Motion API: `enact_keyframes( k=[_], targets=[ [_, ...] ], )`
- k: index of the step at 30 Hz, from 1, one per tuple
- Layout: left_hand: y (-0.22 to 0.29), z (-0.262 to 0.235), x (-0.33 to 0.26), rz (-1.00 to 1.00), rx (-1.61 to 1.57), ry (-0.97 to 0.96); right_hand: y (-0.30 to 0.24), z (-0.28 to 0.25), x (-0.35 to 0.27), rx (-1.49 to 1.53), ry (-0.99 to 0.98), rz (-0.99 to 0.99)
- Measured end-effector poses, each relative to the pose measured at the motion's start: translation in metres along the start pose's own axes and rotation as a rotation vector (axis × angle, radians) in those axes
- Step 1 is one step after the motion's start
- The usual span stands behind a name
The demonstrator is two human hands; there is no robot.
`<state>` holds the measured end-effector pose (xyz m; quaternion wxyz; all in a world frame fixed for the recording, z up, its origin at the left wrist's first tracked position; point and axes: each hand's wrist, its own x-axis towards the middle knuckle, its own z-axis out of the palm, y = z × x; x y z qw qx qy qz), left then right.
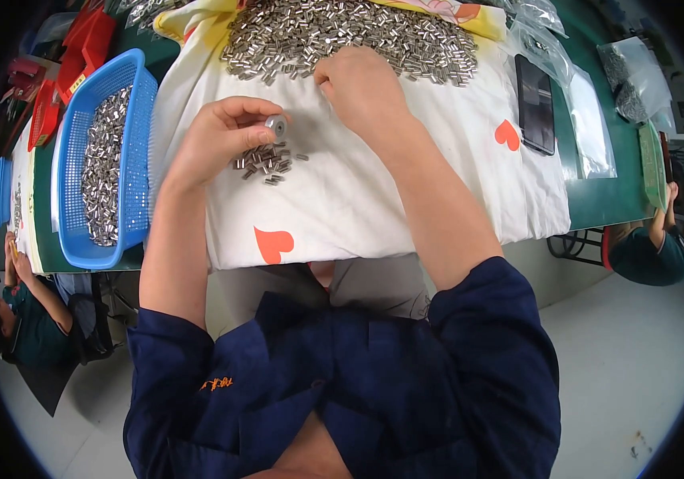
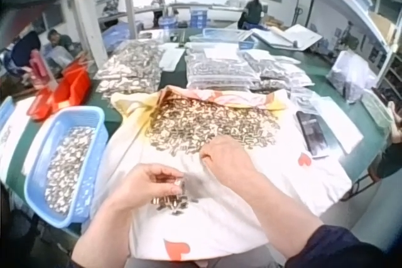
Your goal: Inspecting and sorting small metal fasteners at a workbench in a manufacturing setting.
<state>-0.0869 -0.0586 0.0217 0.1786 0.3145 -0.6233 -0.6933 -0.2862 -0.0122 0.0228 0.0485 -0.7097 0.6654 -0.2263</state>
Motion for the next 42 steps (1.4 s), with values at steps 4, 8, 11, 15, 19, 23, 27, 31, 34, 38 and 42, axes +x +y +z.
enact_keyframes(
  k=[4, 8, 11, 15, 19, 23, 27, 31, 34, 38, 42],
  targets=[
    [-0.001, -0.002, 0.003, 0.049, -0.16, 0.071, -0.005, 0.0, -0.002, -0.039, 0.044, -0.048],
    [-0.002, -0.004, 0.004, 0.063, -0.256, 0.168, -0.029, -0.012, -0.004, 0.586, 0.0, 0.117],
    [-0.004, -0.005, 0.005, 0.095, -0.299, 0.143, -0.035, -0.009, -0.007, 0.795, -0.055, 0.123],
    [-0.003, -0.006, 0.003, 0.085, -0.314, 0.145, -0.04, -0.01, -0.008, 0.672, -0.068, 0.093],
    [-0.005, -0.002, 0.007, 0.099, -0.223, 0.162, -0.04, -0.002, -0.011, 0.479, 0.098, -0.078],
    [-0.005, -0.001, 0.006, 0.13, -0.162, 0.212, -0.041, 0.003, -0.011, 0.397, 0.195, -0.153],
    [-0.002, -0.003, 0.003, 0.093, -0.254, 0.185, -0.038, -0.008, -0.009, 0.656, -0.026, 0.042],
    [-0.003, -0.003, 0.002, 0.091, -0.241, 0.162, -0.038, -0.01, -0.008, 0.668, -0.075, 0.08],
    [-0.002, -0.001, 0.004, 0.073, -0.201, 0.151, -0.036, -0.004, -0.01, 0.6, 0.0, 0.033],
    [0.004, -0.003, -0.002, 0.061, -0.288, 0.047, -0.026, -0.011, -0.004, 0.733, -0.121, 0.134],
    [0.001, -0.004, -0.001, 0.114, -0.214, 0.019, -0.018, -0.014, -0.001, 0.728, -0.178, 0.212]
  ],
)
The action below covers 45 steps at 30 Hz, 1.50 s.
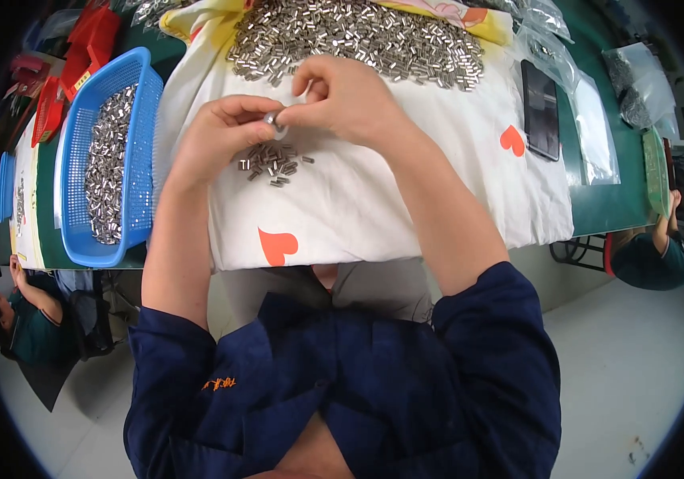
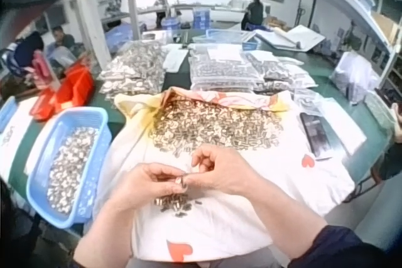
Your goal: Inspecting and sorting small metal fasteners at a workbench in a manufacturing setting.
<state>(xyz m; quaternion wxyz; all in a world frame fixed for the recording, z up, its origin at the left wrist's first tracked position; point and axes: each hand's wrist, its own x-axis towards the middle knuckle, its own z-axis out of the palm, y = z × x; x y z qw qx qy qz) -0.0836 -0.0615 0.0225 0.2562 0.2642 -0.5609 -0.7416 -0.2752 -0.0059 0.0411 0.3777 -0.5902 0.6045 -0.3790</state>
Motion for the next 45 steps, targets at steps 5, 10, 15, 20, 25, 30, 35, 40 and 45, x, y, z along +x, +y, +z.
enact_keyframes(
  k=[5, 10, 15, 20, 25, 30, 35, 40, 45],
  targets=[
    [0.0, 0.01, -0.001, -0.111, 0.225, 0.007, 0.02, 0.001, 0.01, -0.422, 0.382, -0.175],
    [-0.002, 0.009, 0.001, -0.113, 0.25, -0.05, 0.031, 0.016, 0.017, -0.742, 0.337, -0.396],
    [-0.002, 0.005, 0.003, -0.085, 0.082, 0.072, 0.019, 0.016, 0.006, -0.615, 0.295, -0.293],
    [-0.003, 0.001, 0.004, -0.007, -0.108, 0.179, -0.009, 0.015, -0.006, 0.015, 0.13, -0.167],
    [-0.002, 0.001, 0.005, -0.015, -0.09, 0.159, -0.008, 0.021, -0.006, -0.065, 0.135, -0.258],
    [-0.006, 0.002, 0.005, 0.019, -0.006, 0.179, -0.003, 0.031, -0.006, -0.408, 0.308, -0.548],
    [-0.004, 0.0, 0.004, 0.007, 0.0, 0.175, -0.007, 0.019, -0.007, -0.197, 0.158, -0.323],
    [-0.001, 0.003, 0.003, -0.032, 0.001, 0.125, -0.007, 0.011, -0.006, -0.022, 0.035, -0.146],
    [-0.002, 0.004, 0.002, -0.063, 0.031, 0.089, 0.002, -0.007, 0.003, -0.158, 0.28, -0.128]
  ],
)
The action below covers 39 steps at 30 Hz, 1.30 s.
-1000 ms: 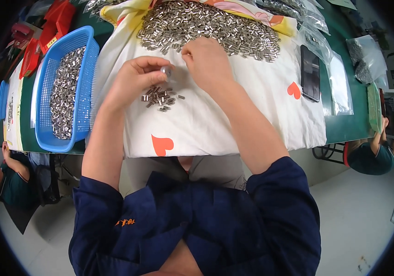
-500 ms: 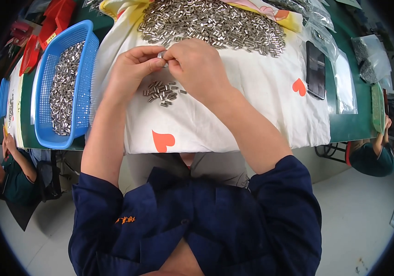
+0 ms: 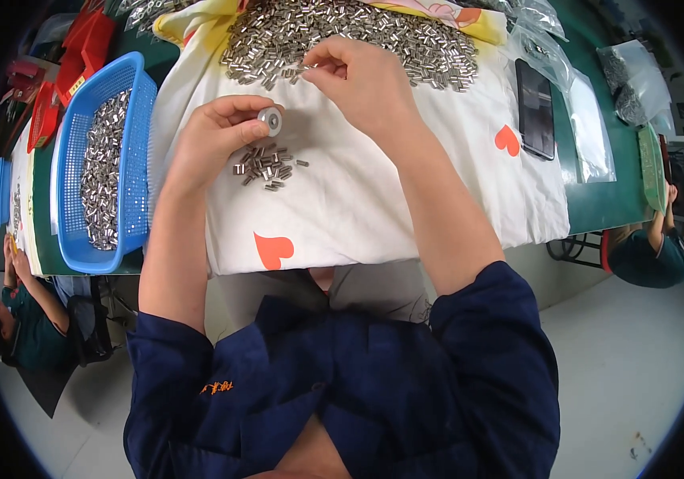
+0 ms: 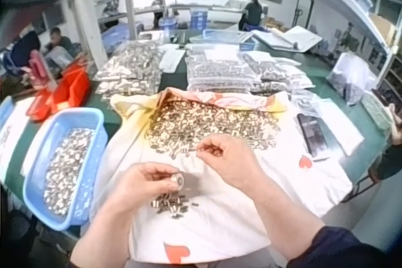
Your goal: Inspecting and sorting small metal fasteners at a workbench in a manufacturing setting.
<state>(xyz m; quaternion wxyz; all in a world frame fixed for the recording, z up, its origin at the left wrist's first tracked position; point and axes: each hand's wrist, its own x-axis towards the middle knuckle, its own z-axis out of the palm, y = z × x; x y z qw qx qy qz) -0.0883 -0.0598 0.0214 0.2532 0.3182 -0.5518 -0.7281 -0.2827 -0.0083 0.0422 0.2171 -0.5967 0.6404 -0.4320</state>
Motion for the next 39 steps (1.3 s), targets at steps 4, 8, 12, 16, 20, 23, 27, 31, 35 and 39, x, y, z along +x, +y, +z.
enact_keyframes(
  k=[4, 8, 12, 16, 20, 23, 27, 31, 35, 39],
  targets=[
    [0.0, -0.003, 0.001, 0.004, -0.071, 0.003, -0.009, 0.003, -0.004, 0.202, -0.223, 0.118],
    [0.001, -0.002, -0.001, 0.026, -0.187, -0.033, -0.009, 0.008, -0.006, 0.467, -0.341, 0.189],
    [-0.002, -0.003, 0.001, 0.043, -0.186, -0.063, -0.005, 0.013, -0.006, 0.496, -0.405, 0.226],
    [-0.001, -0.006, 0.0, 0.018, -0.175, -0.064, -0.006, 0.015, -0.006, 0.528, -0.41, 0.249],
    [0.001, -0.004, -0.001, 0.047, -0.099, -0.026, -0.008, 0.016, -0.006, 0.545, -0.415, 0.269],
    [0.002, -0.007, -0.001, 0.07, -0.111, -0.046, -0.011, 0.019, -0.007, 0.583, -0.346, 0.213],
    [-0.001, -0.006, 0.0, 0.116, -0.331, -0.103, -0.012, 0.016, -0.007, 0.661, -0.313, 0.208],
    [-0.002, -0.01, -0.003, 0.148, -0.358, -0.084, -0.016, 0.021, -0.013, 0.608, -0.239, 0.062],
    [-0.004, -0.01, -0.003, 0.161, -0.405, -0.041, -0.018, 0.024, -0.023, 0.119, 0.01, -0.43],
    [-0.005, -0.01, -0.003, 0.17, -0.41, -0.009, -0.017, 0.034, -0.023, 0.081, 0.147, -0.515]
  ],
)
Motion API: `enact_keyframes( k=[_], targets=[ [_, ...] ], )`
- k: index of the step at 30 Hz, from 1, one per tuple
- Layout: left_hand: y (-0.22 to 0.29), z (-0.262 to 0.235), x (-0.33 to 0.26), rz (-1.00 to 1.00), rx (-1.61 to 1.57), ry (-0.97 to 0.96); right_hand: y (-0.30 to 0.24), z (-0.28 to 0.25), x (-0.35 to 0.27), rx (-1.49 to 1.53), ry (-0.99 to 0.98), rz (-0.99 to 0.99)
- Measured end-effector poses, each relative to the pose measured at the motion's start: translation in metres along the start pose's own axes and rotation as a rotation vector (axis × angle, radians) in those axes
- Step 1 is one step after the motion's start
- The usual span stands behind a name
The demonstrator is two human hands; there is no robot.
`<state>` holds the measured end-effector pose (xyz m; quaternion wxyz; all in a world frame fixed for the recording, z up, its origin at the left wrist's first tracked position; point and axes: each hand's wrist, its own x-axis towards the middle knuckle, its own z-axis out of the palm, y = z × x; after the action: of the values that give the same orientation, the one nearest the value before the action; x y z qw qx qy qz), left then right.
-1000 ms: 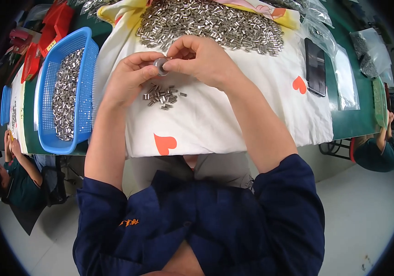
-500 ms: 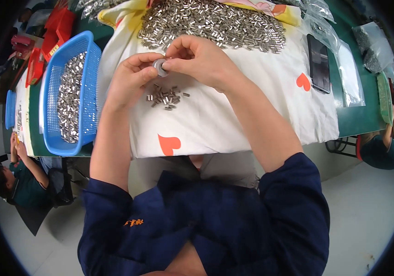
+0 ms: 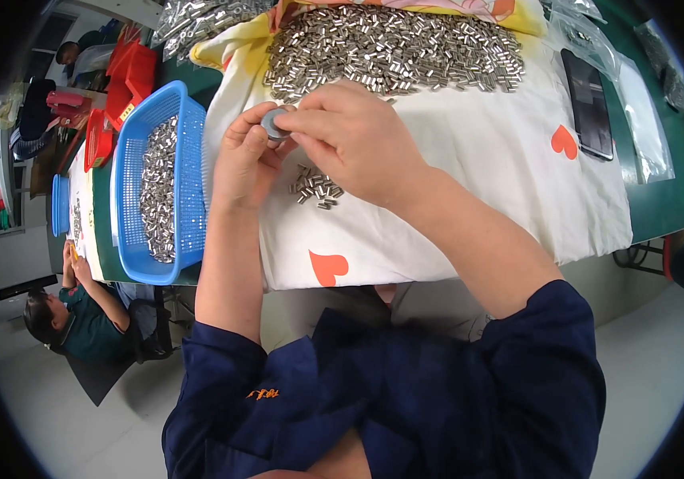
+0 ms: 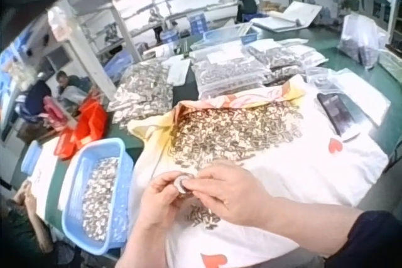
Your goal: Inspecting and sorting small metal fasteners at a workbench in a manufacturing setting.
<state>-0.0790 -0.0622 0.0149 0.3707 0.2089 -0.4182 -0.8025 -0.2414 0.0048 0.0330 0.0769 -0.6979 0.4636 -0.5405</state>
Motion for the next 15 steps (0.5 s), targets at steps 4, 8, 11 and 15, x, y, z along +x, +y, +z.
enact_keyframes(
  k=[4, 8, 11, 15],
  targets=[
    [0.0032, -0.0004, -0.0017, 0.047, 0.044, -0.015, -0.0032, 0.0017, 0.0023, -0.027, 0.025, -0.049],
    [0.0032, 0.0005, -0.0031, 0.065, 0.05, -0.021, -0.0035, 0.0058, -0.0011, -0.039, 0.03, -0.037],
    [0.0028, 0.0007, -0.0004, 0.072, 0.104, -0.033, -0.0001, 0.0037, -0.0006, -0.028, 0.027, -0.028],
    [-0.0008, -0.0018, 0.0009, 0.057, -0.008, -0.057, -0.0035, 0.0032, 0.0017, 0.049, 0.061, 0.06]
  ],
)
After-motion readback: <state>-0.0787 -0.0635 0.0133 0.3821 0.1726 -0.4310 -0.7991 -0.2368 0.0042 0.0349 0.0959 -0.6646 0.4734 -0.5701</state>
